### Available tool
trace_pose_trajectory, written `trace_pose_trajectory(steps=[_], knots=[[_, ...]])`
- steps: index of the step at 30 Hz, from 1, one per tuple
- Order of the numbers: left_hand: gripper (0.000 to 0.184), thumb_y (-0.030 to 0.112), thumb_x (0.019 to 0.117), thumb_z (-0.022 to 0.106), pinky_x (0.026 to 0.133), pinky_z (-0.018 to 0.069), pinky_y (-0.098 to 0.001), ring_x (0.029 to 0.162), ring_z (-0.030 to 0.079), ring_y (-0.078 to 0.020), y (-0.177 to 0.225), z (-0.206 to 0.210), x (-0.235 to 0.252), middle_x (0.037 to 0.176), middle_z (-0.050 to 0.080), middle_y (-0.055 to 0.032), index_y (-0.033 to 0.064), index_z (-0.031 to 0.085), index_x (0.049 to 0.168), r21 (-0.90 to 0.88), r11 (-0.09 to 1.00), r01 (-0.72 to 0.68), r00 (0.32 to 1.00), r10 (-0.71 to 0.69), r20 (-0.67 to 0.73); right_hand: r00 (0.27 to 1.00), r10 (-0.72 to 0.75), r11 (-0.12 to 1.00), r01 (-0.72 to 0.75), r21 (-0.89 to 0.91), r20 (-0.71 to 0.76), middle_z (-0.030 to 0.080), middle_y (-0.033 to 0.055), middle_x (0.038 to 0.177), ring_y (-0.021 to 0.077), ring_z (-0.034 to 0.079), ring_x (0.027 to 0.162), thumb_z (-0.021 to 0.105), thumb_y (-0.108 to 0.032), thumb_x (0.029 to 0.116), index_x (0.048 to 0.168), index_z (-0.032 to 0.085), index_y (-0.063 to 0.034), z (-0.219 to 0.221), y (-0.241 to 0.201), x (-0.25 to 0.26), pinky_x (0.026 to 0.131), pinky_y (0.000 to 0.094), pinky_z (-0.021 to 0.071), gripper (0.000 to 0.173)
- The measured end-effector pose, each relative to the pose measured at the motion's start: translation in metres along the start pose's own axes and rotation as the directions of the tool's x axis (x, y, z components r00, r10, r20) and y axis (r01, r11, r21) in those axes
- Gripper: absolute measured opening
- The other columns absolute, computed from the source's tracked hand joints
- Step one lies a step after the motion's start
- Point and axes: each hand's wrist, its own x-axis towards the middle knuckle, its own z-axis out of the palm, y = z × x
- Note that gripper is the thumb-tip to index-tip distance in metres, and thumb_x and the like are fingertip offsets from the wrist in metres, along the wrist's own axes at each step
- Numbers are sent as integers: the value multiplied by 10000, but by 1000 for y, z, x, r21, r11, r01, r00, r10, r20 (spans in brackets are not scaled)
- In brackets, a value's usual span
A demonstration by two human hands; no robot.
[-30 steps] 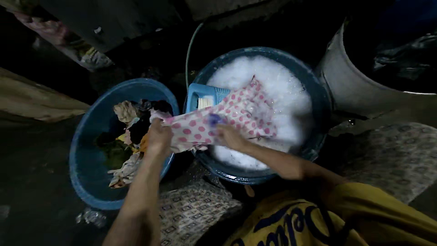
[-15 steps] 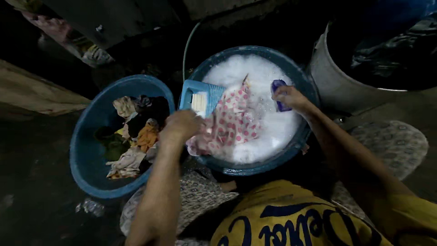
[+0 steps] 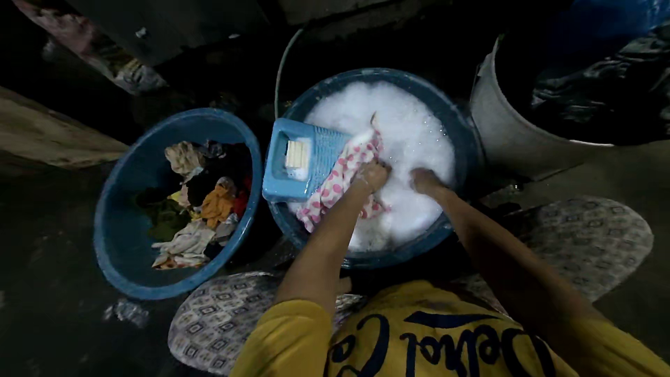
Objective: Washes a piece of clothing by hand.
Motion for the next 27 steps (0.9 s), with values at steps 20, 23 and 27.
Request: trace_pose_trajectory(steps=[20,23,27], knots=[[247,127,984,581,774,554,-298,839,626,-66,19,-166,-102,999,667,-83,-76,636,1112,-520,655,-548,796,219,-564,835,-157,294,549,782,-527,577,52,809,95,539,713,459,-29,1039,997,610,58,-120,-95,-134,683,286,494,179],[163,71,956,570,647,512,-201,682,563,21,16,-152,-112,847,633,19,-60,655,1001,-608,572,-551,817,222,-532,799,-89,38,599,800,-594,540,-32,660,49,532,548,427,-61,1049,931,558,-52,-170,-116,-160,536,215,496,177],[237,129,1008,559,629,480,-281,632,514,-51,5,-123,-106,784,607,-42,-81,663,1044,-573,674,-467,847,155,-508,708,-122,412,674,614,-695,552,34,784,64,503,653,511,-6,1018,997,617,70,-194,-132,-176,622,230,462,132]])
